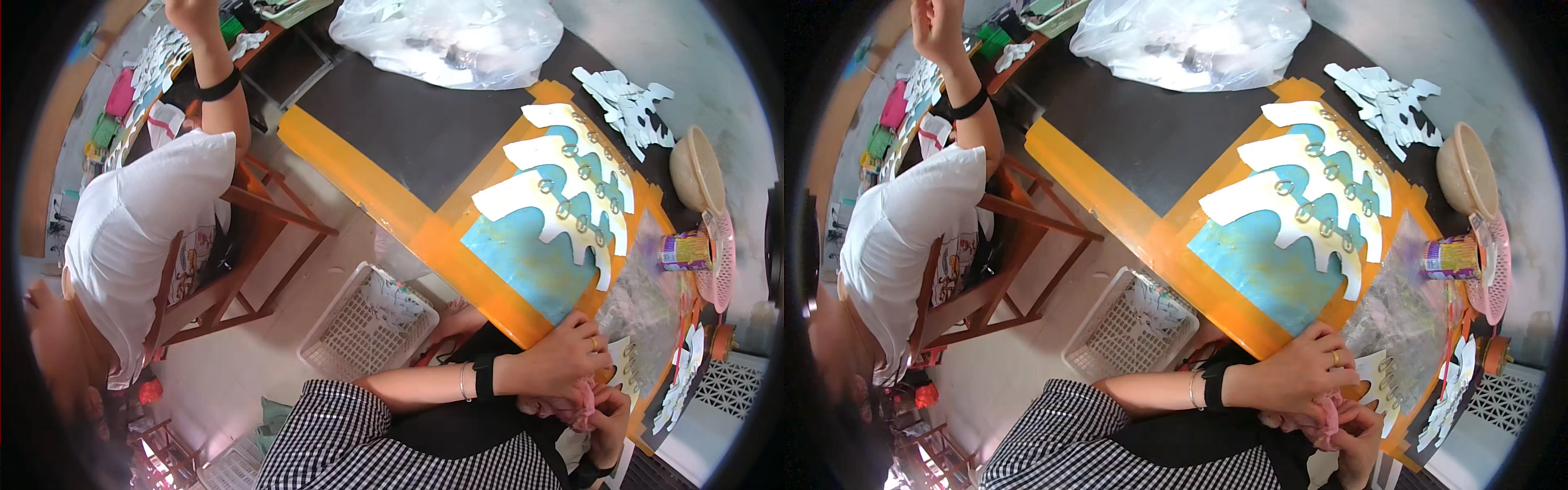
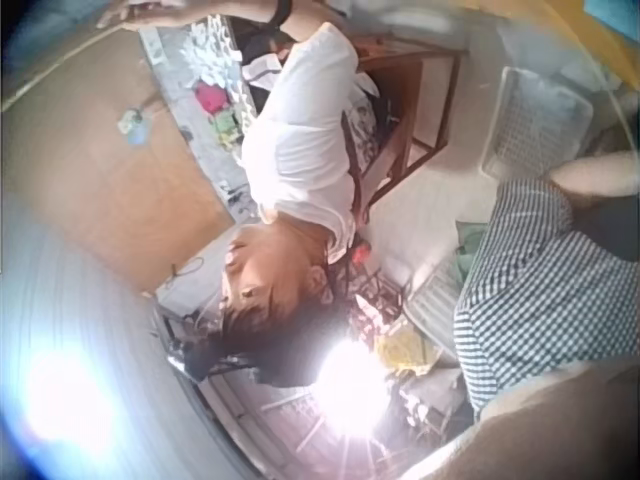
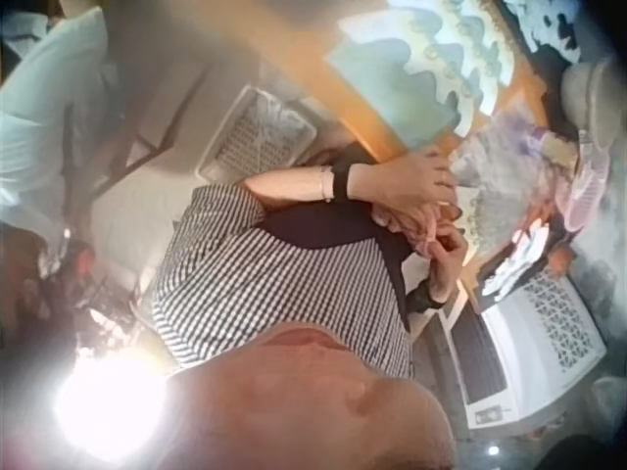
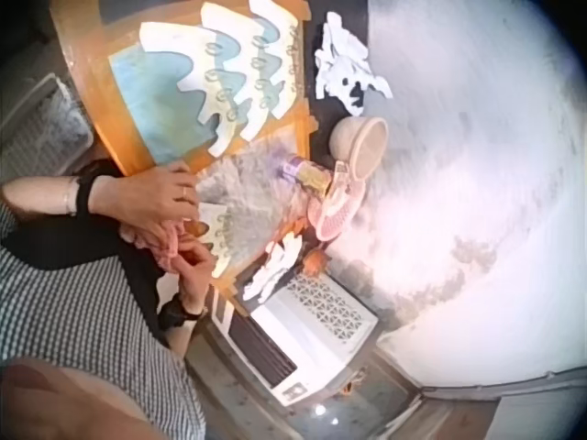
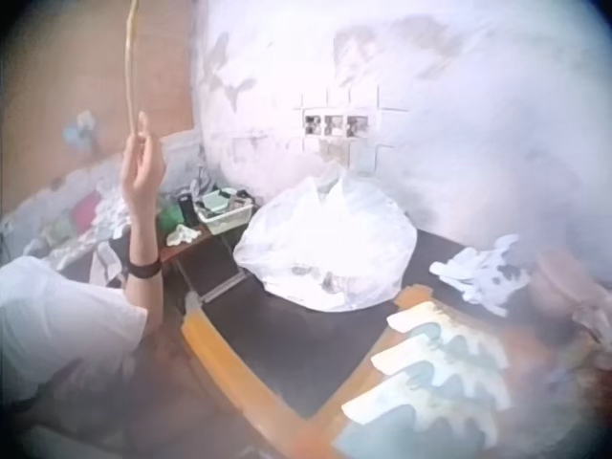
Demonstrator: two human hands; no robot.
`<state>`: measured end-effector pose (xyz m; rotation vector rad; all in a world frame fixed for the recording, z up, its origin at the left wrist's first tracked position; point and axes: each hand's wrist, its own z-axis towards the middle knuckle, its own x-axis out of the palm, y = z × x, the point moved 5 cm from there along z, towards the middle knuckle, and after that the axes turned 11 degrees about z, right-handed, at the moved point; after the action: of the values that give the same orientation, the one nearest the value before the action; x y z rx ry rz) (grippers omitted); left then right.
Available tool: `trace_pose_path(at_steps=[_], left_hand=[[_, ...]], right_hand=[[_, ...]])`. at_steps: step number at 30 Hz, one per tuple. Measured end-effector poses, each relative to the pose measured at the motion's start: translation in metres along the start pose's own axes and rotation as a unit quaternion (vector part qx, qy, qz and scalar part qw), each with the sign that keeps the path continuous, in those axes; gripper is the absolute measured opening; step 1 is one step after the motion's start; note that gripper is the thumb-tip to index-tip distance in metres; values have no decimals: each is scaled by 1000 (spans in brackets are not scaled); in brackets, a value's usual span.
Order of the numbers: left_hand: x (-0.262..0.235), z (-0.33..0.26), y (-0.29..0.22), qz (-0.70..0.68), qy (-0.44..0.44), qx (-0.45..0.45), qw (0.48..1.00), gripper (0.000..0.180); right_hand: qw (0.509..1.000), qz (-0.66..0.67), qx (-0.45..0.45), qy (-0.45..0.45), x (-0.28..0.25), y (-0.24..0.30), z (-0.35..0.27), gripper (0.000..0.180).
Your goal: Attaching metal hooks and rings to shoe upper components by hand.
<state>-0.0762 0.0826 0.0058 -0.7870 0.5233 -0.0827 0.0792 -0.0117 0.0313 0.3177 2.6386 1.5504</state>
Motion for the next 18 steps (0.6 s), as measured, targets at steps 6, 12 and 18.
trace_pose_path(at_steps=[6,12,18], left_hand=[[3,5,1,-36,24,50,998,59],[-1,6,5,-84,79,49,992,60],[4,8,4,-79,104,55,990,63]], right_hand=[[997,41,5,61,-4,-4,-1,16],[998,41,7,45,7,2,-2,18],[998,4,-42,53,-1,-4,-4,15]])
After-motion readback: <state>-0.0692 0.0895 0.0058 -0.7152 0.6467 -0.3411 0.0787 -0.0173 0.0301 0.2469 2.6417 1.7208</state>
